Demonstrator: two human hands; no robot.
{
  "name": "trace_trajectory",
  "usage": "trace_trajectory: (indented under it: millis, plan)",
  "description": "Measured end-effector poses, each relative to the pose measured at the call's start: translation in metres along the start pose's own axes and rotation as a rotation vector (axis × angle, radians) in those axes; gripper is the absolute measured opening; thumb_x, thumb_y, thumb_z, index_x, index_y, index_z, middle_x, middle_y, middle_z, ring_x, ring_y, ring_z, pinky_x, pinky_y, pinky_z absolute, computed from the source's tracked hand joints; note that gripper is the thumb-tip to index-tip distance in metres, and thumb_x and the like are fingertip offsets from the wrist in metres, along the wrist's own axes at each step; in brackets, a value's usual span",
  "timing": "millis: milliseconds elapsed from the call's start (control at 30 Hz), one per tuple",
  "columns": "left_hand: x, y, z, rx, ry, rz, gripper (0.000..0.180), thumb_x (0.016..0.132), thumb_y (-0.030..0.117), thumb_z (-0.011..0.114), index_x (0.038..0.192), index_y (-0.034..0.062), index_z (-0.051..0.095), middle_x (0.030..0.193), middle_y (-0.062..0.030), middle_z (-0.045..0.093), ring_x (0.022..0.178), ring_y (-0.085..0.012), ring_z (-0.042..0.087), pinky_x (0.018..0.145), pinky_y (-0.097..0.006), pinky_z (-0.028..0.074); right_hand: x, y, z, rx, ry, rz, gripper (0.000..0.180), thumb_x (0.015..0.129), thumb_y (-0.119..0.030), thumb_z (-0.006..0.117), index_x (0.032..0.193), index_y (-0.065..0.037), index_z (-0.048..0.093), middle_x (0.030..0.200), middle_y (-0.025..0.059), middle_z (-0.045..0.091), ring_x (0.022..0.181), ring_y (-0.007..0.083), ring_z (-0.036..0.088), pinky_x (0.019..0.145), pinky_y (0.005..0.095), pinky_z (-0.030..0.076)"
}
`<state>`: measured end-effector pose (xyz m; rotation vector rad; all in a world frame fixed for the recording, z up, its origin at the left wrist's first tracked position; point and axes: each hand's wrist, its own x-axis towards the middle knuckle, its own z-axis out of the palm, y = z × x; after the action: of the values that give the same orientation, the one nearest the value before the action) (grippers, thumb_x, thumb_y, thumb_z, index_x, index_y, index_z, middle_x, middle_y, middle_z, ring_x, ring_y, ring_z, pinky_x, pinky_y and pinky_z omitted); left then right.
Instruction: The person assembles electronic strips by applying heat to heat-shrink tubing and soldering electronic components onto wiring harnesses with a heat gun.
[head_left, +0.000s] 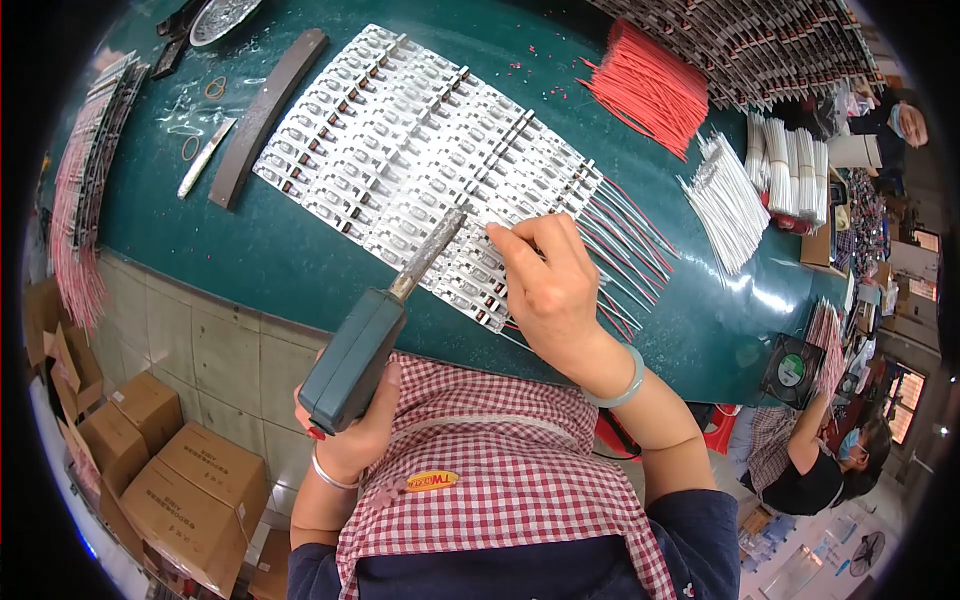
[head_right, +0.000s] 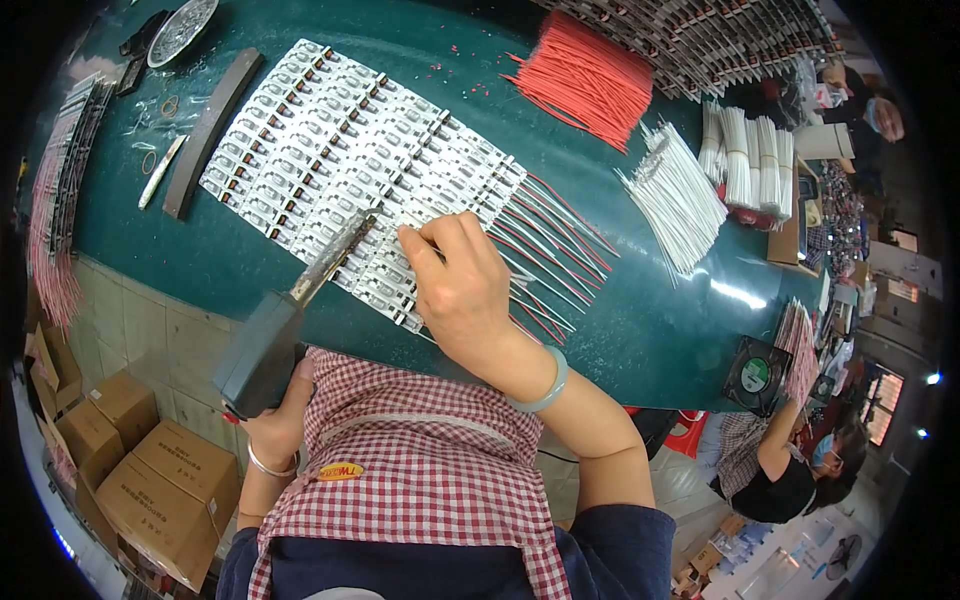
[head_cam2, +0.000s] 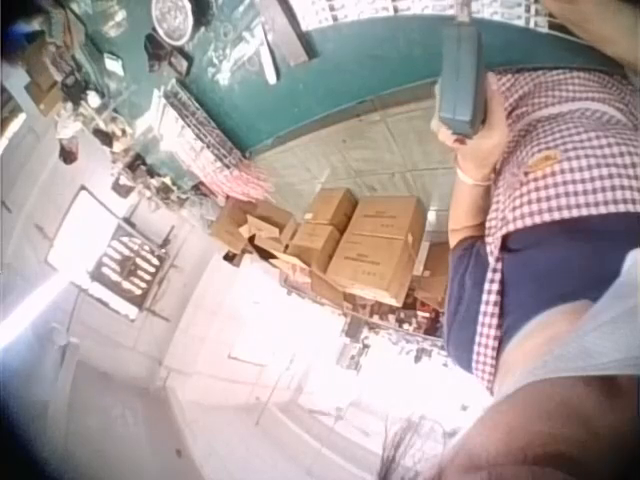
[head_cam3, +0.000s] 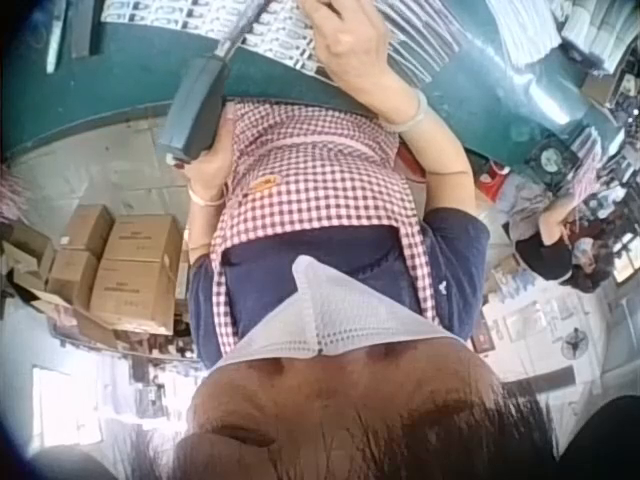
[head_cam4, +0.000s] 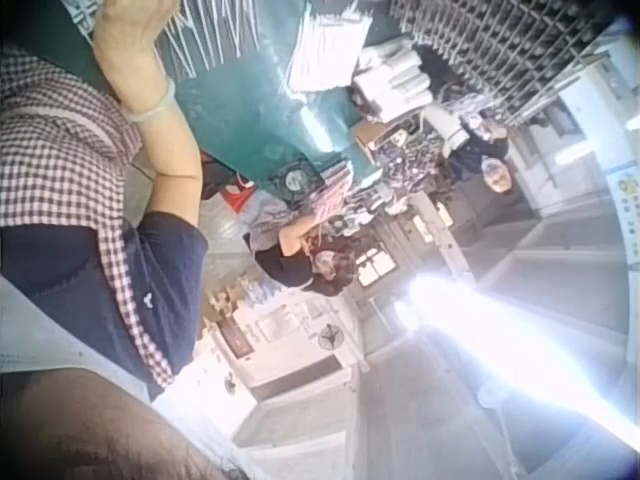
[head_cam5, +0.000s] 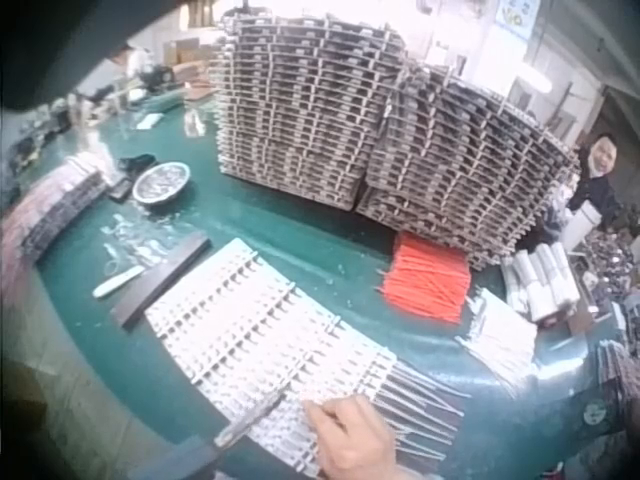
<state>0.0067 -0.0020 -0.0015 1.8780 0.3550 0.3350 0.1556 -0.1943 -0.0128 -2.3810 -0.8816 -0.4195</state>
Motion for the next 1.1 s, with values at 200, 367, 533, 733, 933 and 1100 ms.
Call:
trace_trajectory:
  millis: [200, 367, 533, 733, 933, 1100]
  plan:
    - [0.006, 0.007, 0.000, 0.050, -0.059, 0.028, 0.021, 0.074, -0.005, 0.074, 0.095, -0.0051, 0.071, 0.089, -0.0141, 0.071, 0.075, -0.0230, 0.070, 0.070, -0.029, 0.055, -0.001, 0.001, 0.000, -0.006, 0.030, -0.009, 0.030, 0.069, 0.006, 0.066, 0.098, 0.000, 0.070, 0.084, 0.0069, 0.057, 0.077, 0.0235, 0.056, 0.061, 0.0340, 0.048]
    - [0.007, 0.008, 0.001, 0.069, -0.082, 0.029, 0.020, 0.074, -0.006, 0.073, 0.094, -0.0058, 0.071, 0.088, -0.0151, 0.070, 0.073, -0.0249, 0.069, 0.068, -0.030, 0.054, -0.002, 0.004, 0.002, 0.012, 0.033, -0.020, 0.031, 0.068, 0.006, 0.066, 0.098, -0.001, 0.069, 0.083, 0.0070, 0.057, 0.077, 0.0231, 0.056, 0.060, 0.0340, 0.047]
    - [0.009, 0.008, 0.003, 0.110, -0.100, 0.074, 0.019, 0.074, -0.006, 0.072, 0.093, -0.0057, 0.070, 0.088, -0.0150, 0.069, 0.071, -0.0245, 0.068, 0.066, -0.029, 0.053, -0.002, 0.005, 0.003, 0.006, 0.030, -0.018, 0.029, 0.069, 0.005, 0.065, 0.097, -0.001, 0.069, 0.083, 0.0066, 0.057, 0.076, 0.0232, 0.056, 0.060, 0.0342, 0.047]
    - [0.012, 0.011, 0.003, 0.137, -0.108, 0.122, 0.018, 0.074, -0.007, 0.072, 0.092, -0.0056, 0.069, 0.085, -0.0134, 0.067, 0.067, -0.0219, 0.066, 0.062, -0.028, 0.052, -0.002, 0.004, 0.004, -0.012, 0.031, -0.013, 0.027, 0.069, 0.003, 0.065, 0.096, -0.001, 0.069, 0.082, 0.0064, 0.056, 0.077, 0.0230, 0.057, 0.061, 0.0340, 0.047]
    - [0.011, 0.010, 0.002, 0.143, -0.110, 0.134, 0.018, 0.074, -0.007, 0.071, 0.092, -0.0056, 0.069, 0.085, -0.0134, 0.067, 0.066, -0.0219, 0.065, 0.062, -0.028, 0.051, -0.002, 0.003, 0.005, -0.022, 0.036, -0.005, 0.027, 0.069, 0.003, 0.065, 0.095, -0.002, 0.070, 0.082, 0.0062, 0.056, 0.076, 0.0229, 0.057, 0.061, 0.0337, 0.047]
    - [0.001, 0.000, -0.001, 0.112, -0.075, 0.129, 0.020, 0.074, -0.005, 0.072, 0.094, -0.0051, 0.069, 0.087, -0.0138, 0.068, 0.068, -0.0227, 0.066, 0.064, -0.028, 0.053, -0.001, 0.003, 0.005, -0.029, 0.037, -0.005, 0.027, 0.069, 0.002, 0.065, 0.096, -0.002, 0.070, 0.082, 0.0061, 0.056, 0.076, 0.0229, 0.057, 0.060, 0.0337, 0.047]
